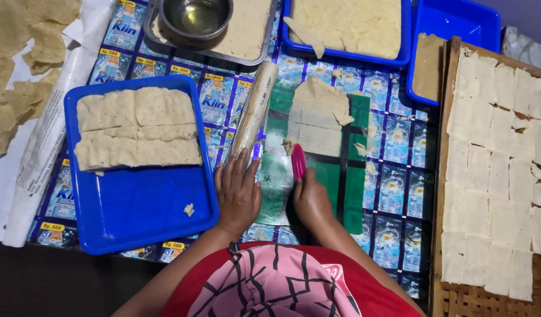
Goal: Flattening dough pieces with a rolling pin and cutting them to size with a plastic scraper.
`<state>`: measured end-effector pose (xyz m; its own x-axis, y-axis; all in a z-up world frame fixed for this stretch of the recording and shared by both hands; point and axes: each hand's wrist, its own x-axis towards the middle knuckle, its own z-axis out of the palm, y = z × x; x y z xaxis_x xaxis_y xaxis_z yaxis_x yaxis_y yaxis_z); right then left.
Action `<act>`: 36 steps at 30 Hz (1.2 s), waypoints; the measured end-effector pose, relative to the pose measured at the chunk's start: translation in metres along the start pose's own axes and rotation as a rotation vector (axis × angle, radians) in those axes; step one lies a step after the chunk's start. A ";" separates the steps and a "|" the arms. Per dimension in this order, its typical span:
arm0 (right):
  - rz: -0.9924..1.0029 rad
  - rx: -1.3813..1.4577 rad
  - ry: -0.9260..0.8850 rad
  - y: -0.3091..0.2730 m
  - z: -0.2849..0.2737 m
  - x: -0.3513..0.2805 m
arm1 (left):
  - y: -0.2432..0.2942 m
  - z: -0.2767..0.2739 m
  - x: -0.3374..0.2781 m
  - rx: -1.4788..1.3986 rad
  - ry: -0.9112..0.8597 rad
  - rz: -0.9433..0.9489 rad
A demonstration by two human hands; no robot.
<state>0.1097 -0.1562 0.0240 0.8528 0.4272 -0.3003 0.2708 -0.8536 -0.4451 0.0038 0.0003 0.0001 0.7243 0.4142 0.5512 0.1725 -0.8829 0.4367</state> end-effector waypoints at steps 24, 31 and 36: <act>-0.093 -0.355 0.275 0.019 -0.103 0.108 | 0.001 -0.003 0.001 0.006 -0.055 -0.033; -0.241 -0.429 -0.058 0.010 -0.095 0.105 | 0.000 -0.001 0.002 0.018 -0.047 -0.034; -0.214 -0.424 0.125 0.042 -0.089 0.149 | -0.001 -0.001 0.002 0.031 -0.037 -0.027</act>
<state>0.2879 -0.1550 0.0353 0.7984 0.5892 -0.1242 0.5814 -0.8080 -0.0952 0.0047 0.0016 0.0013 0.7435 0.4297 0.5124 0.2123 -0.8783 0.4285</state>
